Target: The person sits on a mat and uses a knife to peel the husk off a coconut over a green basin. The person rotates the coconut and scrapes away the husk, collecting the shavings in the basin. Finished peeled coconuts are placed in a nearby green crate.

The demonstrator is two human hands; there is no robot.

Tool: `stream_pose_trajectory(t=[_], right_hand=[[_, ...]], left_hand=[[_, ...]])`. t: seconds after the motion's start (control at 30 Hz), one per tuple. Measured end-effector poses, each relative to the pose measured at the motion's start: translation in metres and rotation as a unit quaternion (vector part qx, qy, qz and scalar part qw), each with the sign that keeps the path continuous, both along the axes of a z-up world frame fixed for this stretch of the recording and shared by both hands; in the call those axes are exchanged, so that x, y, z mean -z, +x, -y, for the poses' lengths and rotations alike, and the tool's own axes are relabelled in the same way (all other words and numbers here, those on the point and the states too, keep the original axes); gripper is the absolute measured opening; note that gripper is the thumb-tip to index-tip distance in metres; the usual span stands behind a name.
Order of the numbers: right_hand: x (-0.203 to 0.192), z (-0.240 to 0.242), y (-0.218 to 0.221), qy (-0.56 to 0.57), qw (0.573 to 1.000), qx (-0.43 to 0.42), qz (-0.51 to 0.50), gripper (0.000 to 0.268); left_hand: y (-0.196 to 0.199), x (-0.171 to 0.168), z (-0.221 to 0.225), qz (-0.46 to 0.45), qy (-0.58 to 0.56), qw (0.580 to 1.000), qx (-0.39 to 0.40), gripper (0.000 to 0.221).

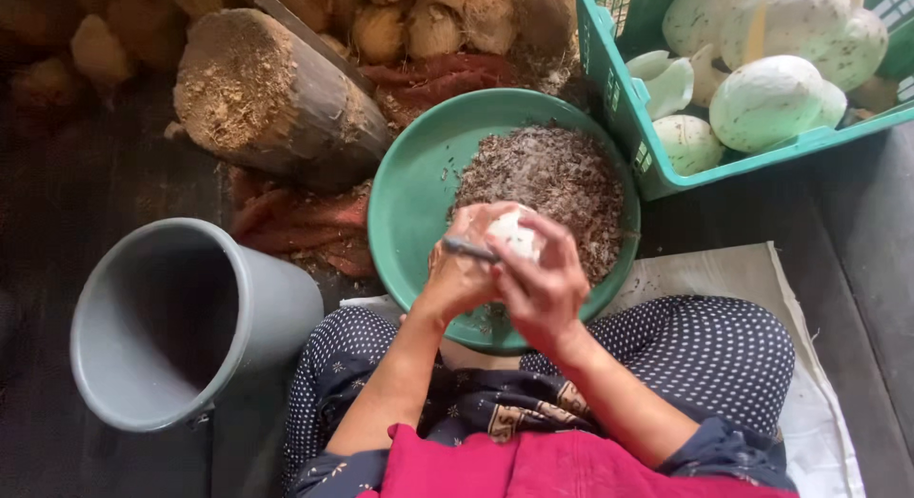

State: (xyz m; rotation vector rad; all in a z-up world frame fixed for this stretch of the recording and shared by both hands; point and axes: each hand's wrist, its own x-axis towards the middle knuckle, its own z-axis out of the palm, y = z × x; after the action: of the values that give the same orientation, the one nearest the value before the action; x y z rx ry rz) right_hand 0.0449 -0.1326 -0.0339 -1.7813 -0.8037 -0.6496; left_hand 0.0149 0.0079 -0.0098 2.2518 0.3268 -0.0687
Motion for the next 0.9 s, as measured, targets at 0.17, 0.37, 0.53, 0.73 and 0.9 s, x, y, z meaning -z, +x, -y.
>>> stream_pose_trajectory(t=[0.17, 0.37, 0.53, 0.73, 0.9], right_hand=[[0.031, -0.001, 0.068, 0.074, 0.922, -0.021, -0.379, 0.024], [-0.004, 0.001, 0.014, 0.006, 0.98, 0.037, -0.197, 0.019], [0.0, -0.011, 0.058, 0.07, 0.83, 0.057, -0.551, 0.04], [0.002, -0.002, 0.027, -0.003, 0.959, 0.038, -0.28, 0.013], [-0.013, -0.001, 0.068, 0.075, 0.882, -0.061, -0.462, 0.016]], left_hand=[[-0.003, -0.018, -0.003, 0.016, -0.002, 1.0, 0.005, 0.103], [-0.004, -0.013, -0.008, -0.017, -0.022, 1.0, 0.01, 0.097], [0.0, -0.017, -0.005, 0.012, -0.014, 1.0, 0.012, 0.103], [-0.002, -0.032, -0.002, -0.032, -0.031, 0.999, 0.002, 0.108], [0.005, -0.011, -0.012, 0.0, 0.014, 0.999, 0.03, 0.106]])
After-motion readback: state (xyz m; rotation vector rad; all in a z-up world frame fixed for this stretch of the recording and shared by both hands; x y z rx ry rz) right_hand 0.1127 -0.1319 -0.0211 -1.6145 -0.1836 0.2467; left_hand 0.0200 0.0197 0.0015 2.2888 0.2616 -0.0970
